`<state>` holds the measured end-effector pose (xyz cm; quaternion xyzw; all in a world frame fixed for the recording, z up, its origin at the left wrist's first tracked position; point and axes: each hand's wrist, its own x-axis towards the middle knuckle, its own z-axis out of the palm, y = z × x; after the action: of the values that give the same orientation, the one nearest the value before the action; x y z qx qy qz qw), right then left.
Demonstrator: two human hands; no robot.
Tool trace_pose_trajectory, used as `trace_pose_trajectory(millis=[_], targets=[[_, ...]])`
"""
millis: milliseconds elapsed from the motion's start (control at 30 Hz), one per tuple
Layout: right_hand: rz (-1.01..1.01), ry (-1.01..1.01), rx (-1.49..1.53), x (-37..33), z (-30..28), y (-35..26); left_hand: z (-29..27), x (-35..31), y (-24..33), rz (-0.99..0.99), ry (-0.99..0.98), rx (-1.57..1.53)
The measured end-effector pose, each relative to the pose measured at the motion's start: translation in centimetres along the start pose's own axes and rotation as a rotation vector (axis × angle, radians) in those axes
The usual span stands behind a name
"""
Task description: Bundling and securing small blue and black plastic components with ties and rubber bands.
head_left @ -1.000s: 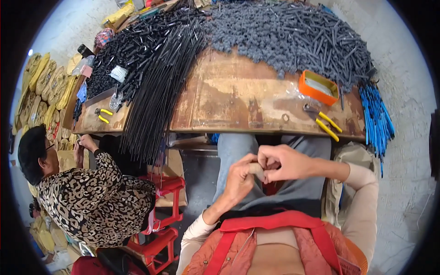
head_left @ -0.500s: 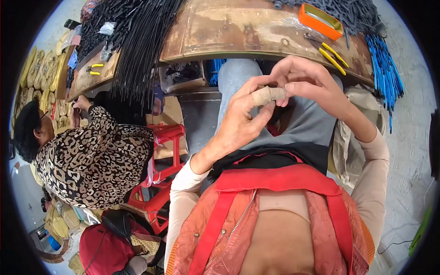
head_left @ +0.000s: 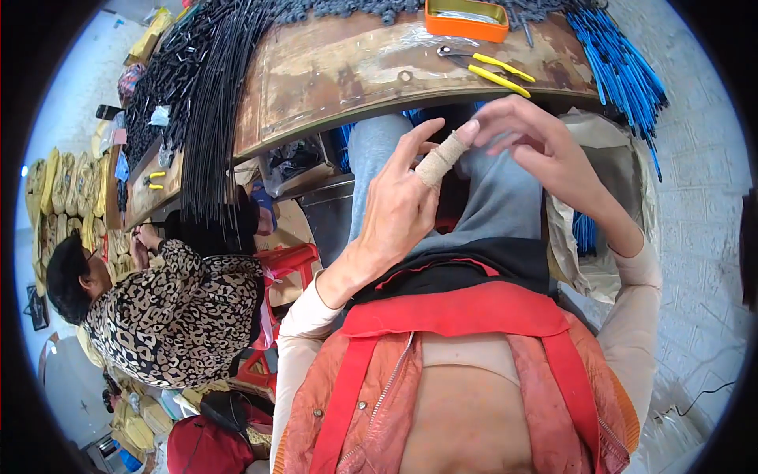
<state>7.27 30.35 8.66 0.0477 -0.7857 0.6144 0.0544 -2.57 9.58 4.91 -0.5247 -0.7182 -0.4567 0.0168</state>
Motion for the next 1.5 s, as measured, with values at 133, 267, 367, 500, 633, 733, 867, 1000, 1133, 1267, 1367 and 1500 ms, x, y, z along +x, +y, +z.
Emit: trace_pose_trajectory(millis=[133,267,367,500,633,733,867,1000,1133,1267,1367,1500], targets=[[0.178,0.064,-0.081,-2.5,-3.2,1.2,2.2,2.4,1.1,-0.038,0.007,-0.197],[0.207,-0.026,-0.062,-4.5,-5.1,2.8,3.1,3.4,1.2,-0.455,-0.098,-0.592],[0.283,0.03,-0.031,-5.3,-7.1,3.7,5.1,3.9,-0.6,-0.583,0.112,-0.77],[0.318,0.136,0.058,-7.1,-11.3,5.2,6.9,5.0,-0.5,-0.686,0.078,-0.795],[0.359,0.31,-0.08,-8.8,-16.8,6.4,7.8,5.7,-2.4,-0.699,0.117,-0.824],[0.424,0.565,-0.391,-10.9,-22.1,7.6,7.6,6.9,-2.8,-0.628,0.129,-0.689],[0.395,0.999,-0.747,-15.8,-27.0,8.7,8.6,8.2,-0.9,-0.517,-0.025,-0.706],[0.395,1.121,-0.98,-21.3,-27.3,10.2,9.0,7.4,-3.0,-0.403,-0.377,-0.607],[0.576,0.991,-0.861,-22.9,-25.3,10.4,10.5,8.2,-2.6,-0.299,-0.299,-0.471],[0.573,0.931,-0.886,-23.0,-24.1,10.4,12.6,7.2,-2.2,-0.326,-0.528,-0.592],[0.613,0.871,-0.984,-23.5,-24.4,10.9,12.7,6.9,-1.4,-0.432,-0.642,-0.631],[0.244,0.852,-1.321,-21.5,-26.2,10.3,12.4,6.3,-1.6,-0.368,-0.574,-0.525]])
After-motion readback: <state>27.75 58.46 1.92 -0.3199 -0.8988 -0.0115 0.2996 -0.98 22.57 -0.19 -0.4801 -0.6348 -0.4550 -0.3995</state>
